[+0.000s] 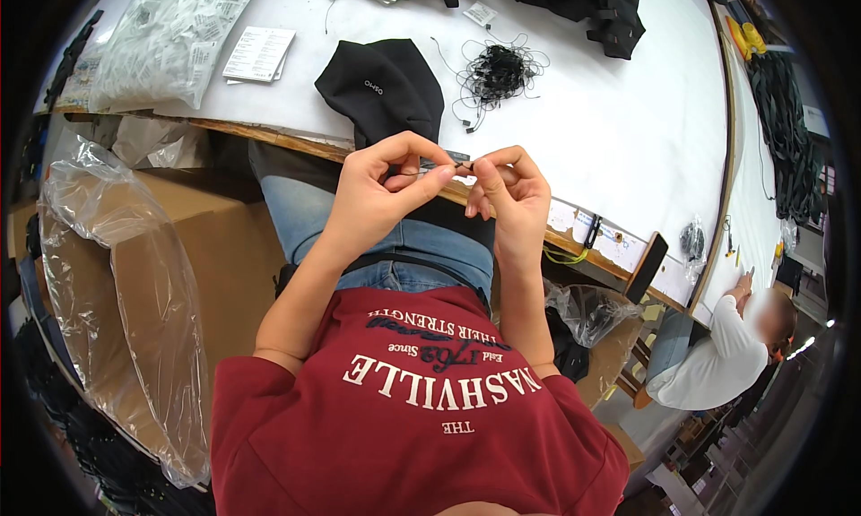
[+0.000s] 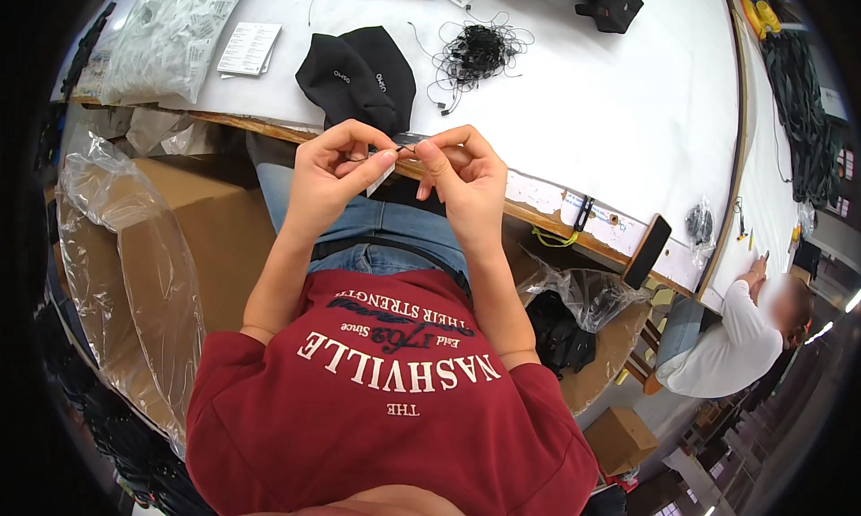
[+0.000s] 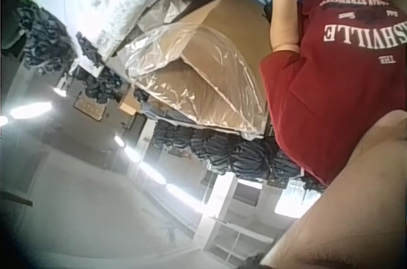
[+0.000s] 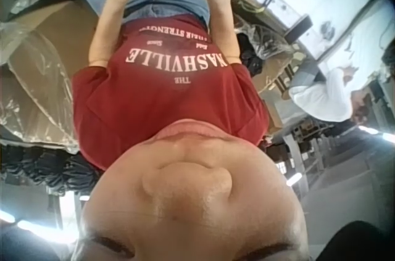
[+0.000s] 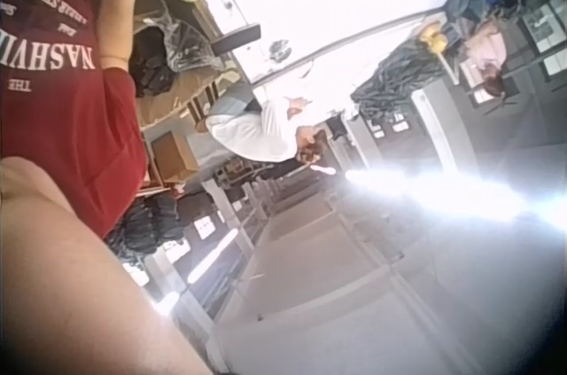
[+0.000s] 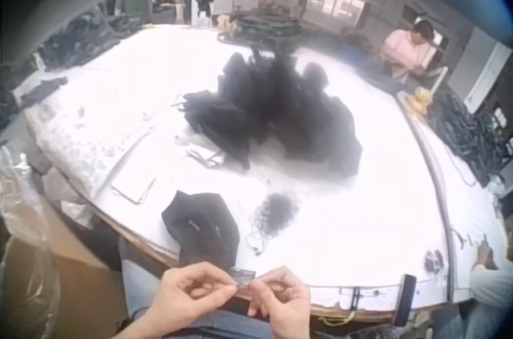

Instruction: The recorder is assembling and packing small black textile bags, inserting tags and preparing them for shipment.

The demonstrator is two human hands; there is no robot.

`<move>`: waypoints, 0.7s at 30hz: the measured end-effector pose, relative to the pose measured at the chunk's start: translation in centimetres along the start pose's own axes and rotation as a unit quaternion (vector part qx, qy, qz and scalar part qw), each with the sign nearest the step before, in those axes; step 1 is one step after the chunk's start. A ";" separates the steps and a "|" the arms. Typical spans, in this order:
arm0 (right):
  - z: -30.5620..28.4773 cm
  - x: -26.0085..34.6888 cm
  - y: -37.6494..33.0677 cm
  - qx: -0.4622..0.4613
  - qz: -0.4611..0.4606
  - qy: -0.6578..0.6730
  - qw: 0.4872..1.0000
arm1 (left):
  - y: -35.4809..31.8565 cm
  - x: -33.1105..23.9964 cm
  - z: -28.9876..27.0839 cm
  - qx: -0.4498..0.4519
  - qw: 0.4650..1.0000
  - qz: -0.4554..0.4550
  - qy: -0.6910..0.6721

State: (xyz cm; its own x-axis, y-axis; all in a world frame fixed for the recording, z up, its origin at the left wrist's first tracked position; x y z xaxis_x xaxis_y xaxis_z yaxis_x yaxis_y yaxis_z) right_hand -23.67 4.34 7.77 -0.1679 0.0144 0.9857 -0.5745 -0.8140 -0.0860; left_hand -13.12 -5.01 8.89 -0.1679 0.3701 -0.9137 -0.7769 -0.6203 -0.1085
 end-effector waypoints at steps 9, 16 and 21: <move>0.1 -0.2 -0.2 -0.008 0.023 -0.010 1.000 | 0.0 -0.4 0.2 0.010 0.996 0.032 0.078; 0.5 -0.3 -0.3 -0.005 0.024 -0.036 0.999 | 0.0 -1.2 0.1 0.008 0.994 0.035 0.107; 0.4 -0.7 -0.3 -0.005 0.026 -0.030 0.999 | 0.0 -1.3 0.2 0.012 0.995 0.042 0.093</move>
State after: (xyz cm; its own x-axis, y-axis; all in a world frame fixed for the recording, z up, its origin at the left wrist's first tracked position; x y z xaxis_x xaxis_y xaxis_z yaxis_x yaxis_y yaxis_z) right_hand -23.08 4.35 7.17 -0.1509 -0.0632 0.9865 -0.5746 -0.8064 -0.1395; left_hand -13.05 -5.38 10.12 -0.1198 0.1827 -0.9758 -0.7797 -0.6258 -0.0215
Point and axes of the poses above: each hand's wrist, its own y-axis towards the middle knuckle, its own z-axis out of the palm, x = y × z, the point moved 10 cm from there along y, towards the middle knuckle, and after that the axes turned 13 degrees about -y, right-handed, at the moved point
